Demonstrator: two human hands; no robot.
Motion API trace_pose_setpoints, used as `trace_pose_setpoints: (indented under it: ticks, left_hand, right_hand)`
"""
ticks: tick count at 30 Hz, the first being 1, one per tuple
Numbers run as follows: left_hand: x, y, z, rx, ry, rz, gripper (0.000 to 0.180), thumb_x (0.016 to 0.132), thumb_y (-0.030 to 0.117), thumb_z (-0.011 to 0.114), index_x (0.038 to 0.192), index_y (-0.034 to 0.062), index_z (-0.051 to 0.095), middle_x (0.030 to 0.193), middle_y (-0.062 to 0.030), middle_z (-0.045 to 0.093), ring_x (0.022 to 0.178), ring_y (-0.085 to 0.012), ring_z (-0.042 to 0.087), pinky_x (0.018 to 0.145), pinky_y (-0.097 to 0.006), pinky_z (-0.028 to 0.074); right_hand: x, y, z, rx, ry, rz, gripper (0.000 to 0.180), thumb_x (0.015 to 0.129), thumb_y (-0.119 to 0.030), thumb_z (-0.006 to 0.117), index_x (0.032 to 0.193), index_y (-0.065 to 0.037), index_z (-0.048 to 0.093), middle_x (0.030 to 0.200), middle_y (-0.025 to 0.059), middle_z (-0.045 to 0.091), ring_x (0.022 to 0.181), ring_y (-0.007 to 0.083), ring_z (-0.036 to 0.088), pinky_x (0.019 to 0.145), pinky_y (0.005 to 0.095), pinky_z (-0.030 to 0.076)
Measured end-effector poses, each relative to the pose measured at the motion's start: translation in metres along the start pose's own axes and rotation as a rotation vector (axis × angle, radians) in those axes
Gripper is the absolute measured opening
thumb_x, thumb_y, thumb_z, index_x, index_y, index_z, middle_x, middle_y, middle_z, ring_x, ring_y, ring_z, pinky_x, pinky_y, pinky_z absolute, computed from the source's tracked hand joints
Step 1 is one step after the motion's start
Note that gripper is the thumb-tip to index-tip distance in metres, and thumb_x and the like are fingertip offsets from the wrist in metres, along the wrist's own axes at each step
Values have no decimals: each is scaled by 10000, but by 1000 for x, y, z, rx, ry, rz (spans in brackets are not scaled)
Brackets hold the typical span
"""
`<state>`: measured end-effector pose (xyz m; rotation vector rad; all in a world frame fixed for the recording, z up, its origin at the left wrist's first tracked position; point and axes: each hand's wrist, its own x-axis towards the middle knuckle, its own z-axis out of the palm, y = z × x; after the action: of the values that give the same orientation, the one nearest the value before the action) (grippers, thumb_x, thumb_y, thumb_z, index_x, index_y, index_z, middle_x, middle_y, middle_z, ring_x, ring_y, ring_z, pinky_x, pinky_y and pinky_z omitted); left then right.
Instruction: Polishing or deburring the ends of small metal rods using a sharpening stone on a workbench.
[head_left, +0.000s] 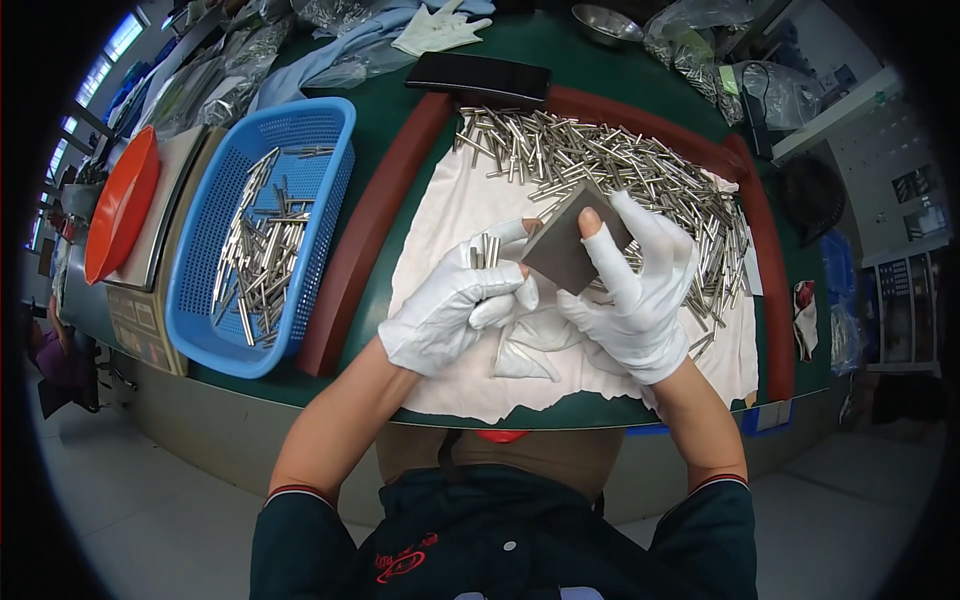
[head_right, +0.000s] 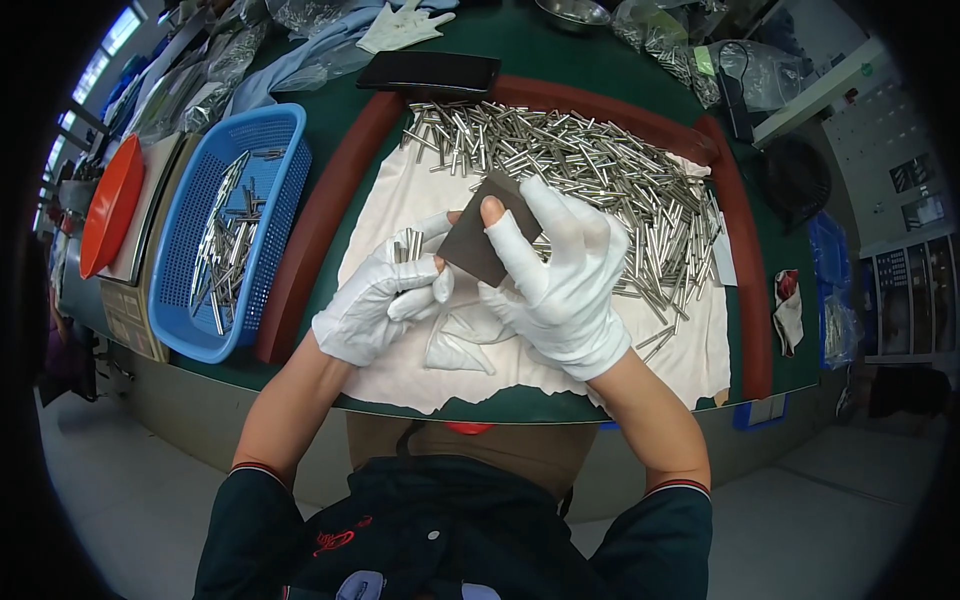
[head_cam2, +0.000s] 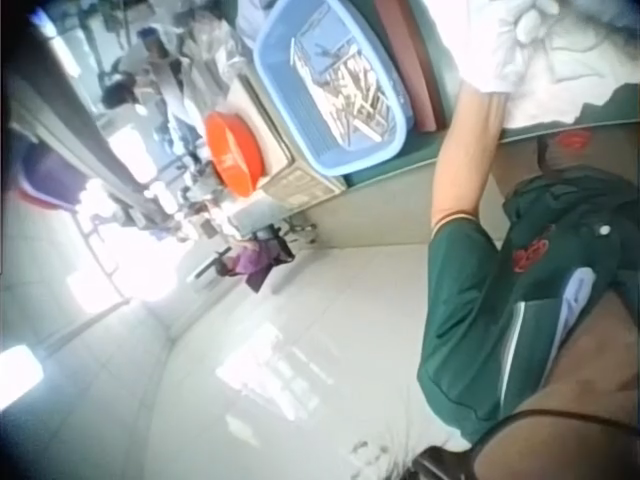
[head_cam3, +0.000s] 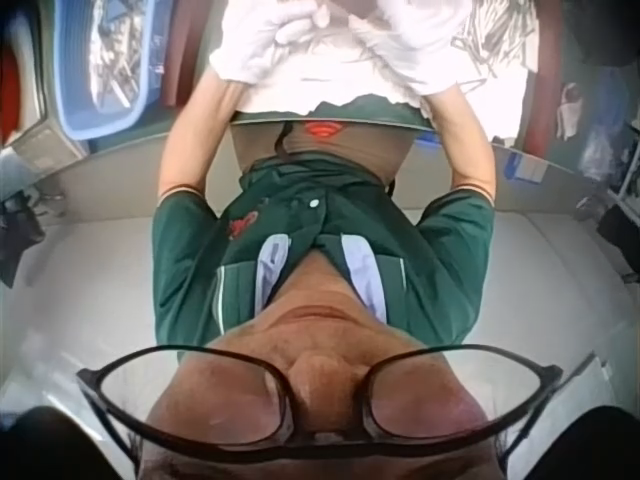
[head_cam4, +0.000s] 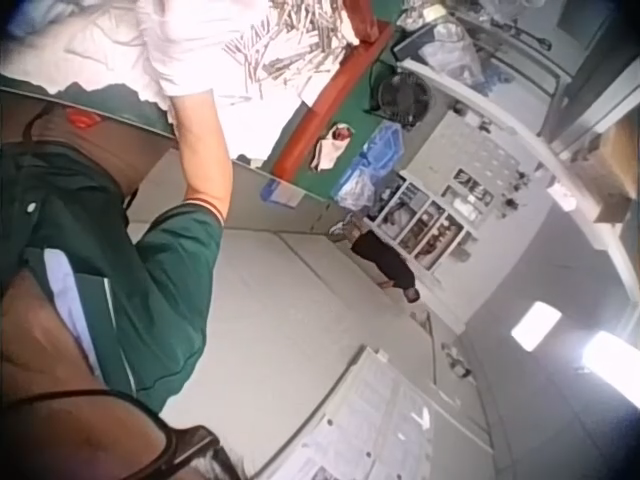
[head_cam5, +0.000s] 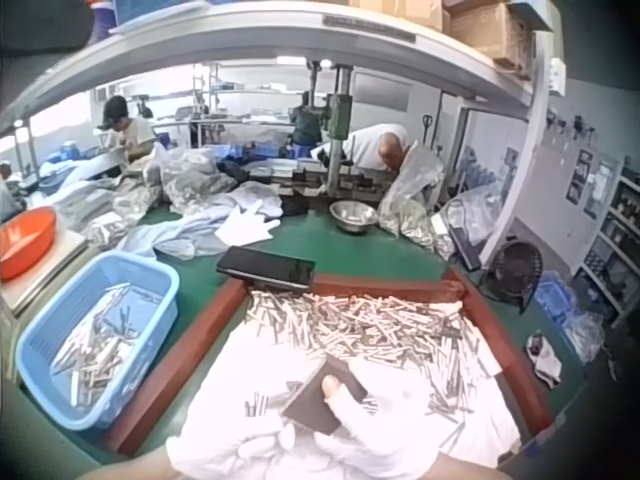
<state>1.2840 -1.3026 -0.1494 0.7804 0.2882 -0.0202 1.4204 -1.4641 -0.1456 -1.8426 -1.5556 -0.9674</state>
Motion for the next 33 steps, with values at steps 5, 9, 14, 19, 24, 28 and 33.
trace_pose_setpoints:
  ticks: [5, 9, 14, 19, 24, 28, 33]
  left_hand:
    - [-2, 3, -1, -42, -1, 11, 642, 954, 128, 614, 1511, 26, 312, 770, -28, 593, 451, -11, 358, 455, -179, 270]
    - [-2, 3, 0, -39, -34, 6, 630, 960, 140, 606, 1510, 38, 317, 766, -34, 588, 450, -13, 357, 455, -180, 273]
    - [-1, 3, -2, -51, -44, 1, 590, 964, 119, 575, 1496, 40, 331, 764, -51, 594, 443, -18, 373, 453, -179, 288]
    - [1, 1, -3, -79, -77, -11, 579, 961, 89, 554, 1491, 42, 323, 786, -81, 622, 436, -20, 385, 456, -179, 305]
    - [1, -1, -3, -63, -92, -26, 584, 968, 84, 549, 1497, 42, 305, 794, -97, 644, 434, -22, 401, 455, -182, 309]
    - [2, 0, -3, -87, -78, -11, 599, 967, 79, 558, 1501, 38, 287, 775, -96, 649, 432, -29, 410, 450, -190, 313]
    - [2, -2, 1, 31, -57, -71, 644, 958, 101, 594, 1516, 40, 278, 774, -92, 650, 439, -29, 406, 467, -190, 317]
  right_hand:
    - [-2, 6, -8, -5, -67, 100, 809, 552, -197, 792, 1333, -130, 591, 1292, 122, 542, 1082, 302, 517, 905, 434, 405]
    - [-1, 6, -6, 60, -77, 121, 822, 545, -171, 792, 1338, -94, 590, 1296, 145, 553, 1098, 320, 523, 960, 441, 402]
    - [-2, 6, -6, 83, -80, 100, 832, 533, -191, 797, 1335, -115, 592, 1307, 138, 544, 1097, 313, 515, 941, 445, 402]
    - [-1, 6, -4, 121, -77, 77, 845, 534, -158, 797, 1349, -101, 580, 1306, 150, 553, 1087, 317, 525, 948, 439, 408]
    - [0, 4, 2, 85, -59, 55, 840, 549, -240, 794, 1355, -177, 568, 1305, 106, 530, 1080, 294, 509, 884, 445, 402]
    - [1, 6, 0, 93, -38, 55, 822, 565, -244, 787, 1355, -179, 568, 1296, 103, 533, 1070, 290, 514, 870, 439, 401]
    - [1, 3, 3, 206, -72, 144, 820, 581, -255, 804, 1359, -153, 567, 1284, 117, 536, 1066, 300, 517, 905, 438, 406]
